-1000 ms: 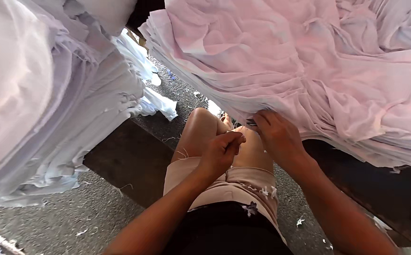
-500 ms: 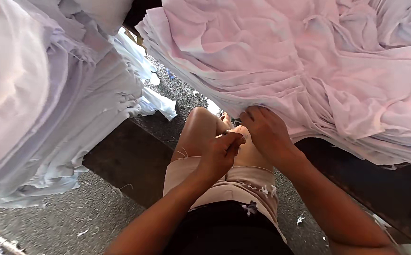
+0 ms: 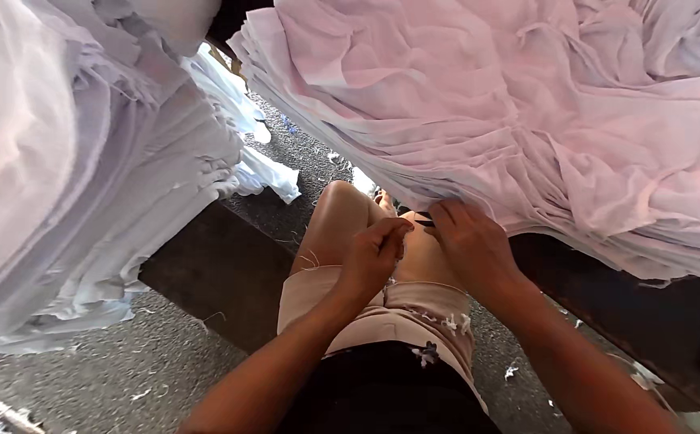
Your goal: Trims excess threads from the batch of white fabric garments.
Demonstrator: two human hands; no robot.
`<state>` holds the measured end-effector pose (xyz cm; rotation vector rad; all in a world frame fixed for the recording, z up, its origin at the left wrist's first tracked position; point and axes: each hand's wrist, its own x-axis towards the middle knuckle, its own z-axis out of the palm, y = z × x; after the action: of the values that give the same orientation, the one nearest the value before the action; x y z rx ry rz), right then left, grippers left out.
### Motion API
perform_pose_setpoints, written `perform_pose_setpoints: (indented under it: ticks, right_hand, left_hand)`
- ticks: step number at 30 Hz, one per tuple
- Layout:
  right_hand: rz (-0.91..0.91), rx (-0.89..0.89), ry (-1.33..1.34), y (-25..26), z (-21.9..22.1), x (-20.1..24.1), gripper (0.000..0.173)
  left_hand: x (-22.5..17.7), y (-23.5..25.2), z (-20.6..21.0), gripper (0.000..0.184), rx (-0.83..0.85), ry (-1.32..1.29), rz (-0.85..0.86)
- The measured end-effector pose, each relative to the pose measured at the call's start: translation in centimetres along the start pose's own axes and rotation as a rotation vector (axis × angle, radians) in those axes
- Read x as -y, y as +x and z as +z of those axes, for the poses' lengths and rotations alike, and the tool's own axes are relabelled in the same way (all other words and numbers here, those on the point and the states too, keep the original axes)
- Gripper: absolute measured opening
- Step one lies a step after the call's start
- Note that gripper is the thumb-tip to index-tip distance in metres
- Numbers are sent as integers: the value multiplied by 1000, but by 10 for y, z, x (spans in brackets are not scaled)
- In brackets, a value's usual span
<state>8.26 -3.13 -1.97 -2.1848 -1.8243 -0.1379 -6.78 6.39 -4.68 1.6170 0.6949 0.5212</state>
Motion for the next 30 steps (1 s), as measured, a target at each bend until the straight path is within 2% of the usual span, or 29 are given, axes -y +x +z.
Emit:
perform_pose_setpoints:
  ticks: [2,4,7,9,10,13,17,24,26,27,29,30]
  right_hand:
    - [-17,-15,0,5,8,-2,13]
    - [-14,-18,2,8,10,-8,11]
    - [3,-4,73,7,-1,-10,13]
    - [22,-25,142,5,-7,-9,15]
    - [28,-37,161,4,-8,-8,15]
    - [18,-60,141,-1,-1,-4,15]
    - [8,-84,-10,-7,10,2,18]
    - [-37,-101,-33,10,26,12,13]
    - [-21,-103,0,10,23,8,11]
    - [-10,-94,22,8,19,5,11]
    - [37,-92,94,-1,3,-1,15]
    - [76,-104,134,-6,-7,-5,17]
  left_hand:
    - [8,0,5,20,12,5,57]
    - [15,3,3,21,73,130,73]
    - [17,18,-3,28,80,239,-107]
    - [20,34,-2,46,57,127,-212]
    - [22,39,2,49,56,53,-227]
    - [20,41,13,21,77,-82,-197]
    - [12,18,7,21,31,8,-35]
    - [4,8,1,19,27,117,5]
    - [7,7,-1,20,117,233,68]
    - [8,7,-6,22,224,312,76]
    - [1,13,-17,31,532,446,-53]
    - [-2,16,-19,40,608,481,-132]
